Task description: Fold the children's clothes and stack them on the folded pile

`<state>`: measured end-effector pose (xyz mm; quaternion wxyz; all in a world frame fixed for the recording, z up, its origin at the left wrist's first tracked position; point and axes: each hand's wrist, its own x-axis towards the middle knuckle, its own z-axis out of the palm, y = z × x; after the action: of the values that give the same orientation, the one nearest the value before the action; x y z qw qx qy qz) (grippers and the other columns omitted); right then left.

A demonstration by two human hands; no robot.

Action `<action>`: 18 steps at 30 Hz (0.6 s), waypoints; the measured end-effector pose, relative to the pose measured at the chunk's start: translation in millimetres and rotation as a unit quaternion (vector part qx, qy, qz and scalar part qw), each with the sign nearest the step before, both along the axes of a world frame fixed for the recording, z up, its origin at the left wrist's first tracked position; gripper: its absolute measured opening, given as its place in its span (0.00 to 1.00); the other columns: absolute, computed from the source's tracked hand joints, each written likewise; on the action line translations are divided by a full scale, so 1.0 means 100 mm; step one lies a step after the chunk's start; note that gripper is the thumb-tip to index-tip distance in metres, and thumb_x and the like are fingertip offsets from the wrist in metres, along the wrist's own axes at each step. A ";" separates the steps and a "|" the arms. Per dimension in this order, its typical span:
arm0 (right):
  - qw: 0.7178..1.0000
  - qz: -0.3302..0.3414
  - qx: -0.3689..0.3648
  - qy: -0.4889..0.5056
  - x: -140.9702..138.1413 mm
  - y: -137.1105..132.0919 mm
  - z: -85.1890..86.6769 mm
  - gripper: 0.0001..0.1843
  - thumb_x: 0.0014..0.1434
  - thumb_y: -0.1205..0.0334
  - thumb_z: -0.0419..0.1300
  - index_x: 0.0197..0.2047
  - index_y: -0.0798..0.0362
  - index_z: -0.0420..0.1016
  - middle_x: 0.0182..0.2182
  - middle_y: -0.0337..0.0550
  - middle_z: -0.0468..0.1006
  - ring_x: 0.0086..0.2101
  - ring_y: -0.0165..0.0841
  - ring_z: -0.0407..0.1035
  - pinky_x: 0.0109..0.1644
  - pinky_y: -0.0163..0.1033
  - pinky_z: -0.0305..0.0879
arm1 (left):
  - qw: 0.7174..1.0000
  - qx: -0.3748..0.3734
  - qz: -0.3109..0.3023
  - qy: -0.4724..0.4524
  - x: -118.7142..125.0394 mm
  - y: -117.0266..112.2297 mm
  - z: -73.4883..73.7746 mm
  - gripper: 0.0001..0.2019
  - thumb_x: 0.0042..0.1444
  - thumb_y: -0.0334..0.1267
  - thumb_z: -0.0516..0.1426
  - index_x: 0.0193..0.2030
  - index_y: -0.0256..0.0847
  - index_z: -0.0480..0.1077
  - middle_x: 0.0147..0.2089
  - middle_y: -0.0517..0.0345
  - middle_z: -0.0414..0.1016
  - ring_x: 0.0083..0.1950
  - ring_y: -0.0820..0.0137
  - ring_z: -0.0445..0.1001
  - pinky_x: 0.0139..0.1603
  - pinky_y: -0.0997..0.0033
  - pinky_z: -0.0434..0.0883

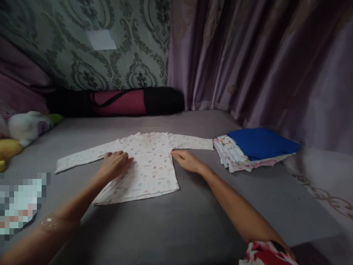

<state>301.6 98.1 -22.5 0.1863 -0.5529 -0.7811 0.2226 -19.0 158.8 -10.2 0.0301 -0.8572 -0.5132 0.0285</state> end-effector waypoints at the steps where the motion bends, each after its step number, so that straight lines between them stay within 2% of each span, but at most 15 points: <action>1: 0.998 -0.051 0.017 -0.017 0.16 0.06 0.03 0.25 0.69 0.56 0.40 0.54 0.55 0.73 0.52 0.48 0.76 0.52 0.36 0.68 0.57 0.40 0.60 | 1.000 -0.012 -0.005 -0.019 0.07 0.09 -0.02 0.19 0.65 0.45 0.42 0.39 0.37 0.70 0.41 0.45 0.74 0.44 0.57 0.73 0.50 0.54 0.60; 3: 0.977 -0.172 0.043 -0.119 0.49 0.16 0.08 0.22 0.67 0.61 0.43 0.52 0.57 0.74 0.51 0.52 0.76 0.51 0.40 0.68 0.56 0.42 0.59 | 0.997 -0.024 -0.025 -0.074 0.23 0.25 -0.09 0.17 0.64 0.43 0.43 0.40 0.38 0.70 0.42 0.47 0.74 0.45 0.58 0.73 0.49 0.56 0.60; 5: 0.936 -0.255 0.029 -0.243 0.77 0.23 0.11 0.21 0.66 0.65 0.43 0.52 0.58 0.74 0.50 0.57 0.76 0.51 0.45 0.67 0.55 0.48 0.57 | 0.989 -0.021 -0.060 -0.132 0.43 0.36 -0.16 0.15 0.63 0.41 0.44 0.43 0.40 0.70 0.44 0.48 0.75 0.48 0.59 0.72 0.49 0.57 0.60; 7: 0.904 -0.269 -0.007 -0.333 0.97 0.29 0.12 0.21 0.64 0.68 0.44 0.51 0.58 0.75 0.48 0.58 0.76 0.51 0.47 0.65 0.54 0.51 0.55 | 0.979 -0.028 -0.103 -0.173 0.67 0.44 -0.21 0.16 0.62 0.40 0.45 0.47 0.40 0.70 0.48 0.48 0.75 0.51 0.58 0.71 0.50 0.57 0.61; 9: 0.887 -0.259 -0.033 -0.381 1.08 0.35 0.12 0.20 0.63 0.69 0.45 0.51 0.57 0.76 0.49 0.58 0.75 0.52 0.48 0.63 0.54 0.52 0.53 | 0.969 -0.034 -0.141 -0.198 0.90 0.50 -0.23 0.17 0.62 0.39 0.46 0.51 0.40 0.69 0.53 0.47 0.73 0.55 0.58 0.69 0.52 0.57 0.62; 14: 0.874 -0.267 -0.083 -0.397 1.15 0.50 0.16 0.19 0.63 0.63 0.49 0.51 0.57 0.76 0.52 0.59 0.73 0.54 0.49 0.61 0.54 0.53 0.51 | 0.960 -0.046 -0.177 -0.214 1.34 0.68 -0.26 0.19 0.62 0.36 0.47 0.58 0.39 0.66 0.62 0.47 0.68 0.62 0.59 0.64 0.60 0.58 0.61; 18: 0.894 -0.294 -0.049 -0.336 1.23 0.55 0.26 0.15 0.58 0.63 0.54 0.43 0.55 0.79 0.49 0.55 0.75 0.53 0.48 0.62 0.54 0.53 0.53 | 0.957 -0.058 -0.200 -0.204 1.48 0.81 -0.35 0.24 0.64 0.40 0.47 0.64 0.31 0.60 0.68 0.40 0.59 0.68 0.60 0.57 0.67 0.61 0.55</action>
<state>424.4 153.1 3.4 -0.0578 -0.8075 -0.5870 -0.0030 128.6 240.1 -45.4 -0.1197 -0.9301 -0.3243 -0.1238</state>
